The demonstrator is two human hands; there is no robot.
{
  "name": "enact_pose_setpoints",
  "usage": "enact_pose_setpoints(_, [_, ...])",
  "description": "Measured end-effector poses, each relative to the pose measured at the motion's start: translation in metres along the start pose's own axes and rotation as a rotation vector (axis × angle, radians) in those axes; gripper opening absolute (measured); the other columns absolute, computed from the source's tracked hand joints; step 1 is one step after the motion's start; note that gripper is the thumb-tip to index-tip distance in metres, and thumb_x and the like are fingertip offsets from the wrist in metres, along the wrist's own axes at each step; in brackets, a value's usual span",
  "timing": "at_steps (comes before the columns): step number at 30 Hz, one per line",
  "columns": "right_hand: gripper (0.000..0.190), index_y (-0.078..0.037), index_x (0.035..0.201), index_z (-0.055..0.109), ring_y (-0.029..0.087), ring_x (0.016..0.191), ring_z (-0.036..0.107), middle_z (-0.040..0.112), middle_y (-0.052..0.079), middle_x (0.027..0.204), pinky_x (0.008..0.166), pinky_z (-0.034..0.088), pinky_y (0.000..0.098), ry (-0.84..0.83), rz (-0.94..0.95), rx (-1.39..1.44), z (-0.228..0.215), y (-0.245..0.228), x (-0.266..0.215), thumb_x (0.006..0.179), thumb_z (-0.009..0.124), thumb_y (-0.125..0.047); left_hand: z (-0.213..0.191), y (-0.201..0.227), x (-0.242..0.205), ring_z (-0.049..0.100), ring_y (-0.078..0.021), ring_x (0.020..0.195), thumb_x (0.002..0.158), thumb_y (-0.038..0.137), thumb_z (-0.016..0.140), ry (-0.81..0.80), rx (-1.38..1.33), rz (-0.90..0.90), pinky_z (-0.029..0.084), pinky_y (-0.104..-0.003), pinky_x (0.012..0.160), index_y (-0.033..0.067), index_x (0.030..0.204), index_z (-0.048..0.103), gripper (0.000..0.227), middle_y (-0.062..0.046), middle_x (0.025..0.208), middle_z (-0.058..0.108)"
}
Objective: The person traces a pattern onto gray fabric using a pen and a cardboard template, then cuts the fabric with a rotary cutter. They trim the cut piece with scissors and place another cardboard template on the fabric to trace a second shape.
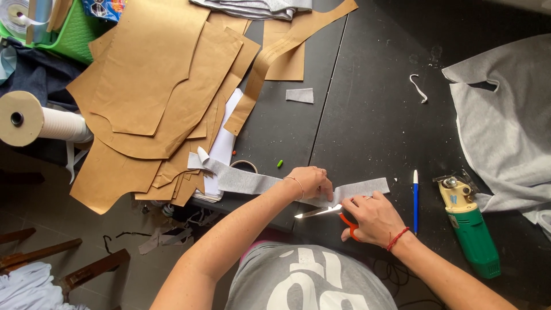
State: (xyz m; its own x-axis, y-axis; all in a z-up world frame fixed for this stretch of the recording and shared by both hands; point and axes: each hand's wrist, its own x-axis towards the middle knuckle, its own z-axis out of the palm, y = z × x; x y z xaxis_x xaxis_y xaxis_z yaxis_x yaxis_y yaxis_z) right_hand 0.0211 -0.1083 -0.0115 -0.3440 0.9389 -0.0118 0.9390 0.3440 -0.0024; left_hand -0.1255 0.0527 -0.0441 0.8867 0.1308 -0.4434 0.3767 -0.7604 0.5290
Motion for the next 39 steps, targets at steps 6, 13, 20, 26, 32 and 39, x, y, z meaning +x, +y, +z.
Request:
enact_pose_setpoints(6, [0.066,-0.019,0.09,0.048,0.014,0.048,0.056,0.051,-0.001,0.058,0.055,0.038,0.025,-0.036,-0.036,0.05,0.028,0.008,-0.013,0.047,0.052,-0.069,-0.012,0.008,-0.011,0.058,-0.0159,0.09,0.067,0.018,0.069,0.007,-0.03,0.002,0.05,-0.03,0.078,0.0419,0.079,0.063,0.028,0.004,0.084,0.056])
enact_pose_setpoints(13, [0.08,-0.018,0.094,0.047,0.016,0.053,0.055,0.05,0.0,0.065,0.058,0.036,0.0295,0.023,-0.028,0.008,0.002,-0.012,0.017,0.042,0.051,-0.079,-0.011,0.007,-0.009,0.058,-0.0143,0.09,0.068,0.016,0.069,0.028,-0.035,-0.017,0.05,-0.029,0.077,0.0365,0.082,0.064,0.026,0.004,0.085,0.058])
enact_pose_setpoints(20, [0.065,-0.018,0.095,0.047,0.015,0.052,0.056,0.053,-0.001,0.062,0.054,0.041,0.0258,-0.005,-0.078,0.069,0.046,-0.012,0.005,0.053,0.054,-0.067,-0.01,0.006,-0.01,0.059,-0.016,0.087,0.063,0.015,0.072,0.044,-0.062,-0.026,0.051,-0.031,0.075,0.0309,0.08,0.062,0.025,0.004,0.083,0.059])
enact_pose_setpoints(26, [0.057,-0.02,0.095,0.045,0.014,0.054,0.057,0.055,-0.003,0.064,0.054,0.041,0.0262,-0.042,-0.121,0.039,0.034,0.003,-0.006,0.058,0.052,-0.063,-0.006,0.007,-0.006,0.056,-0.0188,0.09,0.056,0.016,0.077,0.15,-0.069,0.039,0.05,-0.032,0.077,0.0261,0.08,0.06,0.032,0.002,0.083,0.055])
enact_pose_setpoints(32, [0.064,-0.019,0.097,0.047,0.013,0.054,0.057,0.054,-0.003,0.065,0.056,0.039,0.0267,-0.134,-0.089,0.02,0.026,0.019,-0.036,0.053,0.054,-0.066,0.012,0.032,0.031,0.056,-0.0181,0.089,0.067,0.026,0.067,0.206,0.137,0.02,0.051,-0.031,0.069,0.0302,0.074,0.057,0.014,0.004,0.088,0.056])
enact_pose_setpoints(39, [0.071,-0.019,0.091,0.048,0.017,0.055,0.054,0.049,-0.001,0.066,0.059,0.038,0.0309,-0.095,-0.047,-0.02,0.007,0.027,-0.037,0.044,0.055,-0.072,-0.005,0.064,0.052,0.06,-0.0191,0.09,0.078,0.037,0.051,0.042,-0.015,-0.01,0.051,-0.036,0.074,0.0301,0.086,0.052,0.011,0.006,0.091,0.059])
